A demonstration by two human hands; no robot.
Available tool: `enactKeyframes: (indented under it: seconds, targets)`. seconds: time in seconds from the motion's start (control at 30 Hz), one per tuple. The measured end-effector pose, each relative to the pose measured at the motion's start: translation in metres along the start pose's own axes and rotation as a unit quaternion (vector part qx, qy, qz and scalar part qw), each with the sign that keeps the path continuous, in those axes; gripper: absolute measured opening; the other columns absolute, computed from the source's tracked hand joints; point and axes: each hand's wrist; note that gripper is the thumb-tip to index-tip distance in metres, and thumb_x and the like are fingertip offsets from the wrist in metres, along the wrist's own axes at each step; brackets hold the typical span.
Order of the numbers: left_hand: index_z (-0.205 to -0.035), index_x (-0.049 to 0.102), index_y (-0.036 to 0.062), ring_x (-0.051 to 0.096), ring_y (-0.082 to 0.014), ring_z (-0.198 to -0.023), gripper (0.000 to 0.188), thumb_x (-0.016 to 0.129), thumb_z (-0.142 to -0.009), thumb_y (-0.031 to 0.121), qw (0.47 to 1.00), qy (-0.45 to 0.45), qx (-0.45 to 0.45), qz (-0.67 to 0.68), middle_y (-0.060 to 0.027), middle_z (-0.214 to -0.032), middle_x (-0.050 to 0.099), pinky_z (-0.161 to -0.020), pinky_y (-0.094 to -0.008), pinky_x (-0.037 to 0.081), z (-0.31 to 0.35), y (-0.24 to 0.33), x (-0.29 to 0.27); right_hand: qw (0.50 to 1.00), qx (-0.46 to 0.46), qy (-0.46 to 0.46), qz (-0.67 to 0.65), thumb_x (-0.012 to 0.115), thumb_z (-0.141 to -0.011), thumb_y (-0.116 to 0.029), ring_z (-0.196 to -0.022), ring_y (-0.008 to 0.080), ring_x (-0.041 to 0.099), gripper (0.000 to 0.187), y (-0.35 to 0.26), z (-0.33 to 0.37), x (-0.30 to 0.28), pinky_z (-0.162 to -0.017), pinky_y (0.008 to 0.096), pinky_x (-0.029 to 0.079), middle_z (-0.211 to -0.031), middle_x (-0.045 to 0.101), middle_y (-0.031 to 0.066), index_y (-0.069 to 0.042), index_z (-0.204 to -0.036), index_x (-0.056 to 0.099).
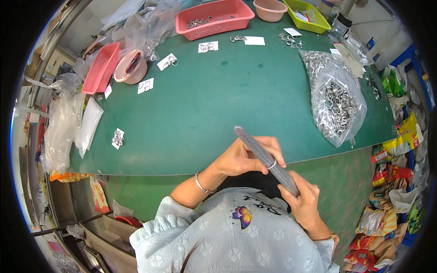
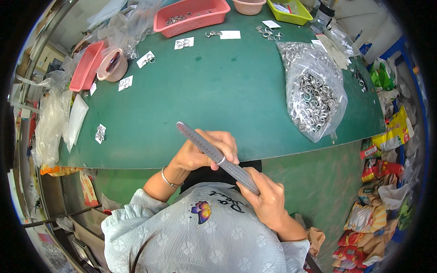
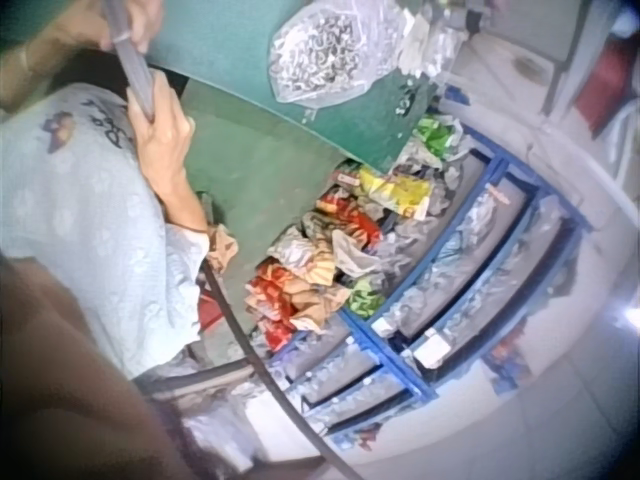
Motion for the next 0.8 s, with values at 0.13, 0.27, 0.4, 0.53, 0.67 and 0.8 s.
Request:
enactKeyframes:
  seconds: [0.13,0.27,0.4,0.53,0.67,0.8]
  targets:
    - [-0.091,0.066,-0.0020,0.057,-0.0195,-0.082,0.030,0.073,-0.071,0.020,1.000,0.014,-0.004,0.002,-0.0094,-0.086,0.060,-0.073,-0.0311,0.045,-0.001,0.000,-0.001,1.000,0.022,-0.011,0.005,0.069,-0.072,-0.004,-0.060,0.0267,0.062,0.029,-0.004,-0.003,-0.002,-0.050,0.0322,0.048,-0.076,0.062,0.0146,0.001,-0.098,0.057]
    - [-0.094,0.066,-0.0006,0.056,-0.0180,-0.085,0.032,0.072,-0.072,0.022,1.000,0.003,-0.012,0.008,-0.0082,-0.090,0.060,-0.076,-0.0304,0.045,0.000,-0.003,-0.007,0.999,0.039,-0.032,0.000,0.069,-0.074,-0.004,-0.060,0.0282,0.061,0.028,-0.005,-0.004,-0.003,-0.051,0.0329,0.047,-0.077,0.061,0.0158,0.001,-0.098,0.056]
    - [-0.093,0.066,-0.0006,0.057,-0.0182,-0.086,0.034,0.073,-0.073,0.026,0.999,0.011,-0.021,0.036,-0.0083,-0.090,0.060,-0.077,-0.0307,0.045,0.002,-0.012,-0.013,0.997,0.047,-0.054,-0.009,0.068,-0.075,-0.005,-0.061,0.0304,0.061,0.029,-0.008,-0.005,-0.005,-0.052,0.0339,0.047,-0.078,0.060,0.0175,0.001,-0.100,0.054]
    - [-0.095,0.064,-0.0018,0.057,-0.0189,-0.088,0.035,0.071,-0.074,0.026,0.997,0.021,-0.019,0.072,-0.0090,-0.091,0.060,-0.078,-0.0315,0.045,0.002,-0.018,-0.014,0.995,0.061,-0.079,-0.021,0.066,-0.078,-0.006,-0.060,0.0327,0.058,0.031,-0.011,-0.007,-0.009,-0.053,0.0349,0.047,-0.076,0.059,0.0190,0.002,-0.104,0.052]
    - [-0.100,0.061,-0.0033,0.057,-0.0198,-0.091,0.036,0.068,-0.078,0.024,0.992,0.031,-0.017,0.119,-0.0104,-0.094,0.058,-0.080,-0.0322,0.045,0.004,-0.022,-0.012,0.988,0.080,-0.117,-0.053,0.064,-0.079,-0.007,-0.056,0.0304,0.056,0.032,-0.014,-0.009,-0.017,-0.052,0.0338,0.045,-0.071,0.056,0.0187,0.003,-0.107,0.050]
    - [-0.103,0.059,-0.0031,0.056,-0.0199,-0.092,0.035,0.066,-0.081,0.023,0.989,0.035,-0.027,0.141,-0.0117,-0.097,0.059,-0.081,-0.0315,0.045,0.006,-0.023,-0.011,0.984,0.086,-0.132,-0.080,0.063,-0.080,-0.007,-0.052,0.0234,0.054,0.033,-0.015,-0.010,-0.021,-0.050,0.0316,0.043,-0.065,0.054,0.0157,0.003,-0.109,0.051]
Point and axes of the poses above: each hand's wrist, its own z-axis away from the middle knuckle, its own x-axis out of the palm, y = z × x
